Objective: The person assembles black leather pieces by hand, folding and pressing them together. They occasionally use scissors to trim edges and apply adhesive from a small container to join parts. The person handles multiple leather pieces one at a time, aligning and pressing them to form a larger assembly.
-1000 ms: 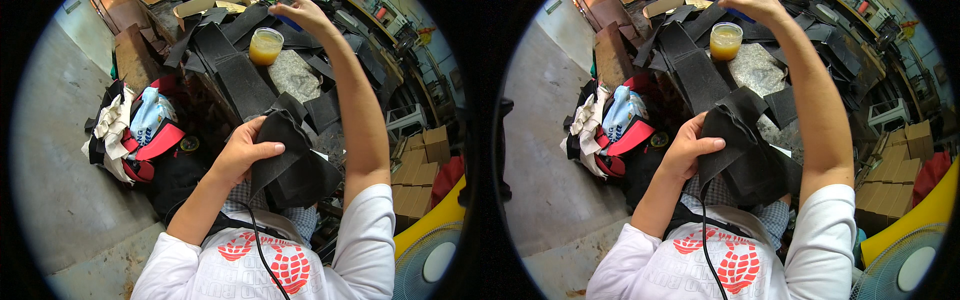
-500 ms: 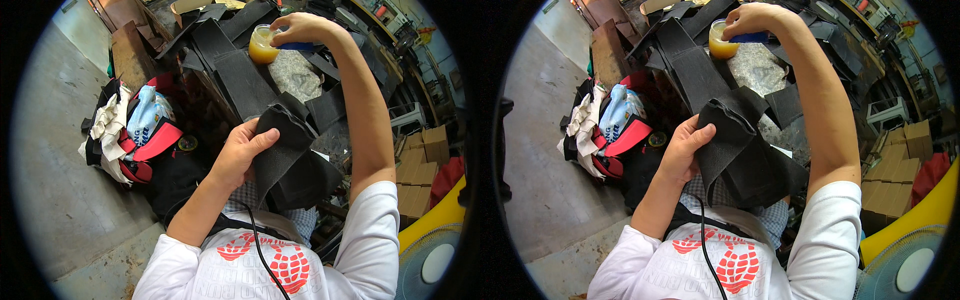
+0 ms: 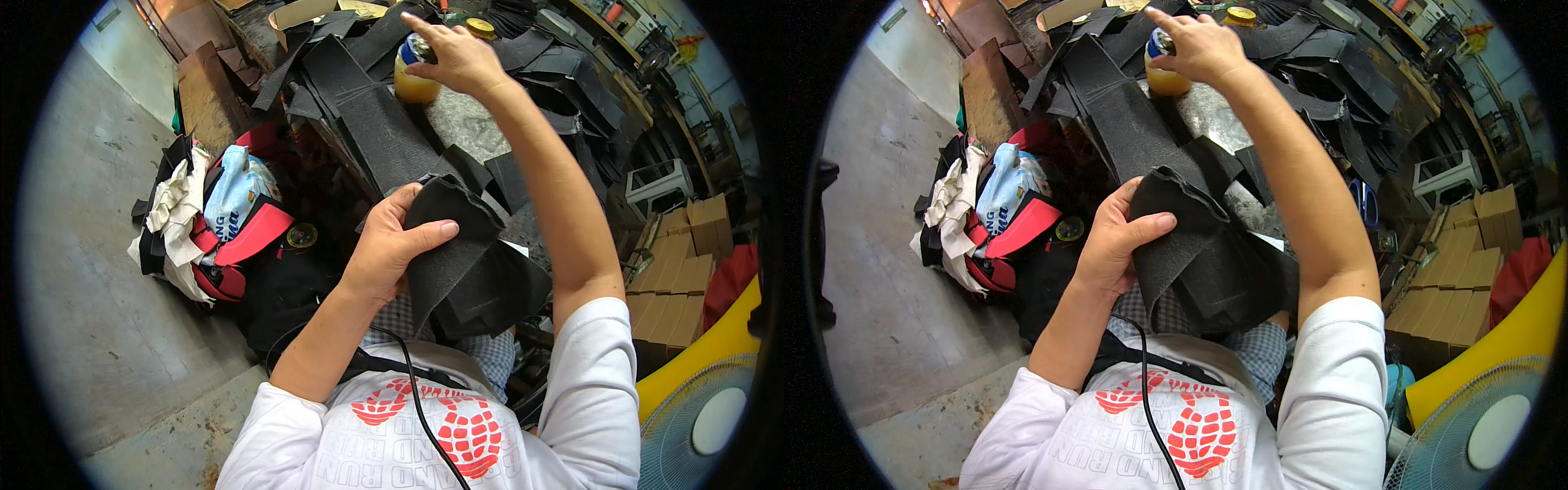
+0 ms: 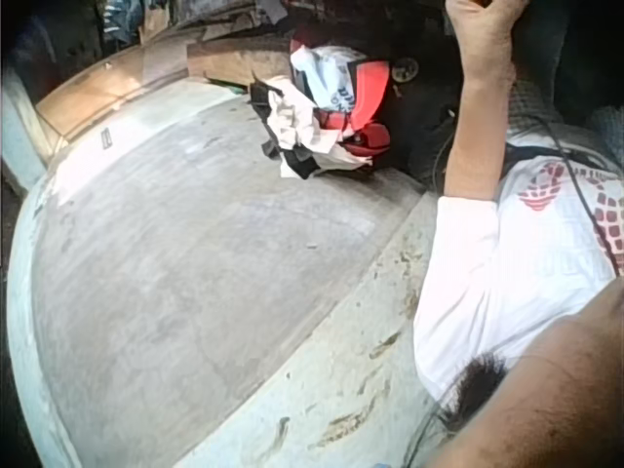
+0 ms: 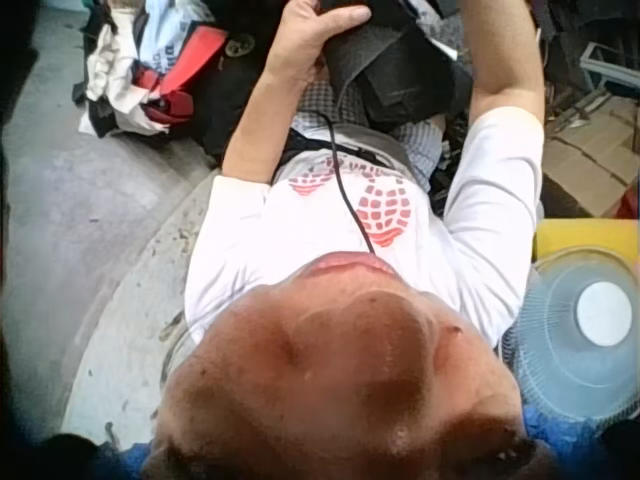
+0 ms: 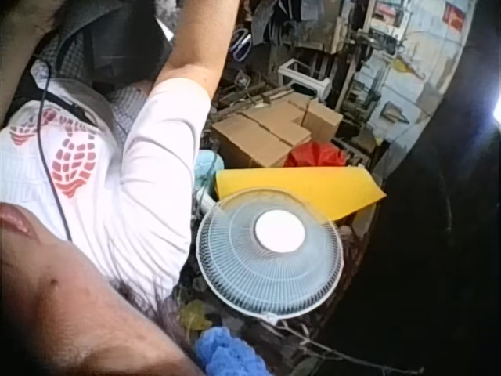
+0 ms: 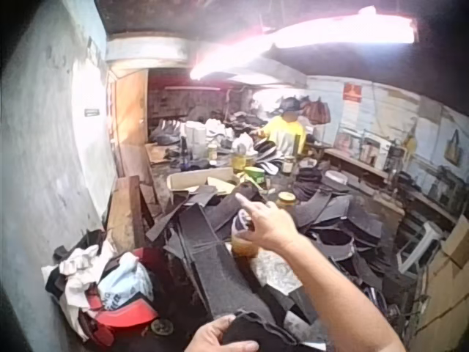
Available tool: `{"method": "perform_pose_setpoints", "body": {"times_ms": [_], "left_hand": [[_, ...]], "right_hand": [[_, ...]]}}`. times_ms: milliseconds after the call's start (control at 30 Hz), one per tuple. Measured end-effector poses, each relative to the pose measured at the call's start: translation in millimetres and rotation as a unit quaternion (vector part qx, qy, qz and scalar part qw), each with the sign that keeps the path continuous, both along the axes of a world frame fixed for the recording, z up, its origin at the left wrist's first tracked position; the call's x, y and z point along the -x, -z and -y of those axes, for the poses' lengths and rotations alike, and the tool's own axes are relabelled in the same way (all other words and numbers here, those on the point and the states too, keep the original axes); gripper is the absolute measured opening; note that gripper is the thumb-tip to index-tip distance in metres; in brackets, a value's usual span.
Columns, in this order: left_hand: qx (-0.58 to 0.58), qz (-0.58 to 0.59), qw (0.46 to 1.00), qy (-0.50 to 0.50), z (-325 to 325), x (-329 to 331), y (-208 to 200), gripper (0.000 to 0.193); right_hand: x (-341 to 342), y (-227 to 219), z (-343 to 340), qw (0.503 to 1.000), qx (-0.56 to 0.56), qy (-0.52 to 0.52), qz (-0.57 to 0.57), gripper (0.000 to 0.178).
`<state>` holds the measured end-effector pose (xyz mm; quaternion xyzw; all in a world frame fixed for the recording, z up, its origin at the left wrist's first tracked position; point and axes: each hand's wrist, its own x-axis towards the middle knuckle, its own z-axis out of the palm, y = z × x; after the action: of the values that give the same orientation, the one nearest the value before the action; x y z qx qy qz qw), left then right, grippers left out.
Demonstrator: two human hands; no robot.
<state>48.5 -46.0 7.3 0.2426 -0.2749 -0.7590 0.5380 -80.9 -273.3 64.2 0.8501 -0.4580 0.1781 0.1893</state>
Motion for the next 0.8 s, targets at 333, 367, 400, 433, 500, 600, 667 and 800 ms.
{"method": "perform_pose_setpoints", "body": {"times_ms": [333, 367, 400, 433, 500, 600, 667, 800], "left_hand": [[0.007, 0.032, 0.999, 0.013, 1.0, 15.7, -13.8, 0.035], [0.013, 0.024, 0.999, 0.019, 2.0, 19.2, -16.0, 0.034], [0.013, 0.023, 0.999, 0.024, 2.8, 22.9, -18.1, 0.034], [0.022, 0.019, 0.999, 0.023, 3.0, 27.4, -20.2, 0.033], [0.046, 0.037, 0.998, 0.029, 1.6, 33.6, -24.4, 0.032], [0.064, 0.083, 0.994, 0.035, -2.0, 39.1, -28.9, 0.03], [0.082, 0.119, 0.989, 0.036, -3.4, 40.3, -30.3, 0.032], [0.074, 0.121, 0.988, 0.055, -4.6, 43.0, -29.8, 0.027]], "right_hand": [[70.3, -17.1, -129.1, 0.782, -0.268, -0.287, 0.484, 0.043], [80.9, -19.1, -149.7, 0.809, -0.255, -0.284, 0.448, 0.043], [88.2, -19.3, -166.9, 0.836, -0.233, -0.293, 0.401, 0.043], [91.7, -17.3, -180.3, 0.862, -0.208, -0.284, 0.365, 0.044], [95.6, -13.3, -201.4, 0.929, -0.118, -0.231, 0.265, 0.049], [97.3, -10.2, -216.7, 0.985, 0.032, -0.118, 0.123, 0.054], [99.7, -10.4, -222.9, 0.994, 0.042, -0.077, 0.069, 0.064], [106.8, -11.8, -228.6, 0.996, 0.062, -0.045, 0.055, 0.071]]}}
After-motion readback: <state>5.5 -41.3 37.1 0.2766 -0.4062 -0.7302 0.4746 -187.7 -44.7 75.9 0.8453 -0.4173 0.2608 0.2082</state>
